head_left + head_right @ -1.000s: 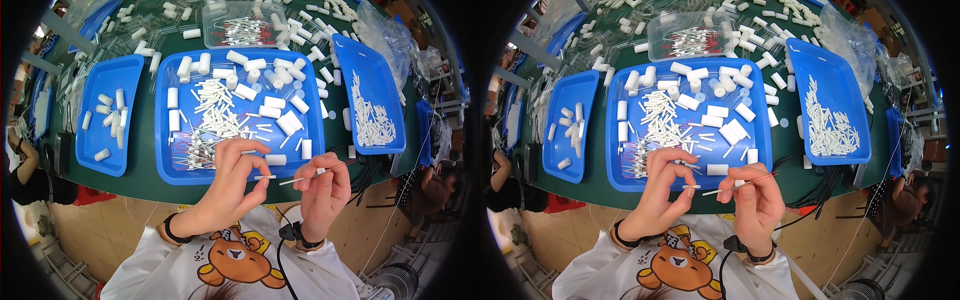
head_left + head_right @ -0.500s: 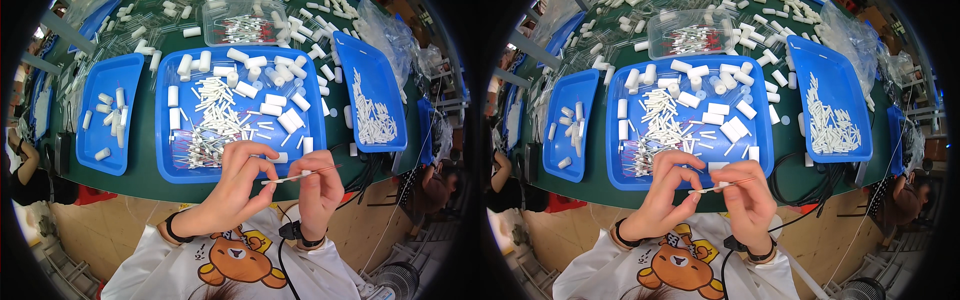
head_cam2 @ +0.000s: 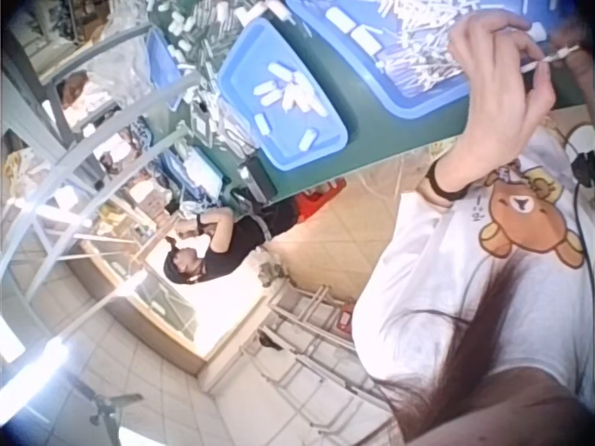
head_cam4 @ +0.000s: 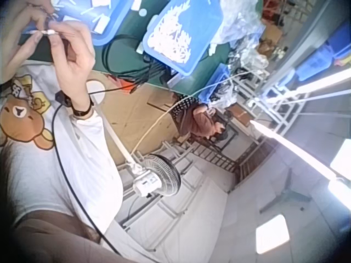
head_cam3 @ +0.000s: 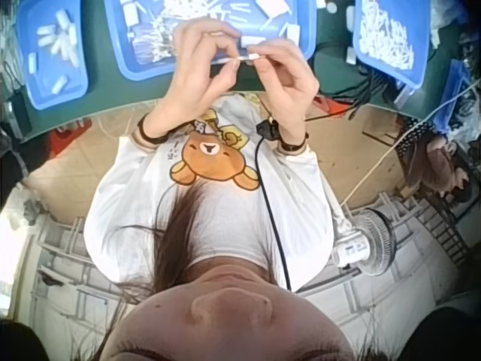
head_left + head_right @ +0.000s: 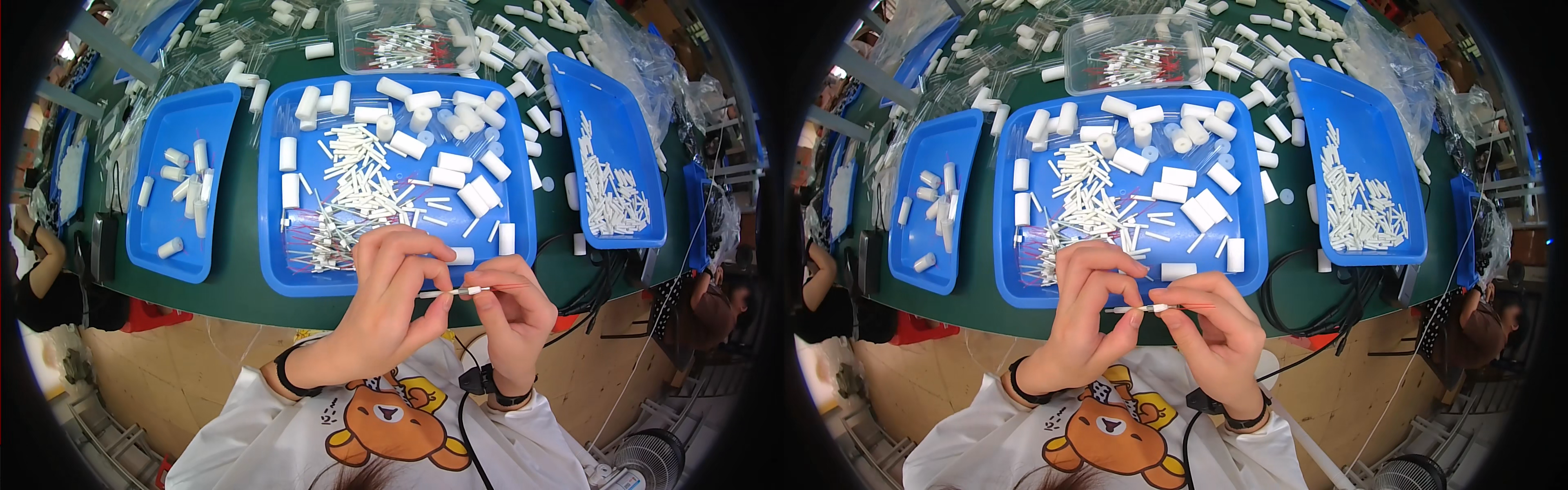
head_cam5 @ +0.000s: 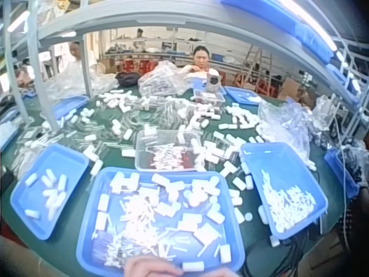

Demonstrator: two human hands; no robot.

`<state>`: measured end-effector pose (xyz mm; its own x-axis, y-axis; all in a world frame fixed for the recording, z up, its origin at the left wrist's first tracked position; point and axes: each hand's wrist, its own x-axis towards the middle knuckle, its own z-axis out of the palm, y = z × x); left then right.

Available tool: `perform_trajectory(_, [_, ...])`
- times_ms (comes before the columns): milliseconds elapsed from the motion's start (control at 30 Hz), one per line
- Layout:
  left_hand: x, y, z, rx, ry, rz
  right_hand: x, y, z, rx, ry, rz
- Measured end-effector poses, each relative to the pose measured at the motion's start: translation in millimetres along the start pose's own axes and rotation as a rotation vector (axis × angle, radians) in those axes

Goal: Assembling small electronic components by inserting wire leads into cylindrical white housings.

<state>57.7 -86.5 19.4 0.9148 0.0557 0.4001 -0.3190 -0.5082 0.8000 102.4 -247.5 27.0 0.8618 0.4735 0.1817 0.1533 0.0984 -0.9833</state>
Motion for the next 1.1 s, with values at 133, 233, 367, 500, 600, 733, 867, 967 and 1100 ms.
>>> perform_trajectory(133, [-1, 0, -1, -0.004, 0.003, -0.003, 0, -4, 1, -0.009, 0.007, 0.045])
perform_trajectory(233, [-2, 0, -2, 0.031, 0.012, -0.001, 0, -3, 1, -0.031, 0.023, 0.062])
perform_trajectory(367, [-3, -3, -6, 0.043, 0.063, -0.031, -2, -4, 2, -0.048, 0.062, 0.08])
perform_trajectory(500, [-2, -2, -11, 0.103, 0.091, -0.059, -2, -3, 1, -0.042, 0.107, 0.114])
perform_trajectory(600, [-3, -5, -11, 0.128, 0.096, -0.037, -3, -2, 0, -0.085, 0.043, 0.108])
perform_trajectory(733, [-6, -10, -10, 0.132, 0.076, -0.023, -1, 5, 2, -0.049, 0.024, 0.128])
perform_trajectory(867, [-6, -12, -22, 0.162, 0.035, -0.115, 3, 9, -2, -0.085, 0.059, 0.138])
perform_trajectory(967, [-10, -19, -30, 0.129, 0.043, -0.168, 4, 9, -3, -0.046, 0.033, 0.233])
perform_trajectory(1100, [-18, -19, -28, -0.096, -0.028, -0.289, 7, 5, 4, -0.099, -0.135, 0.274])
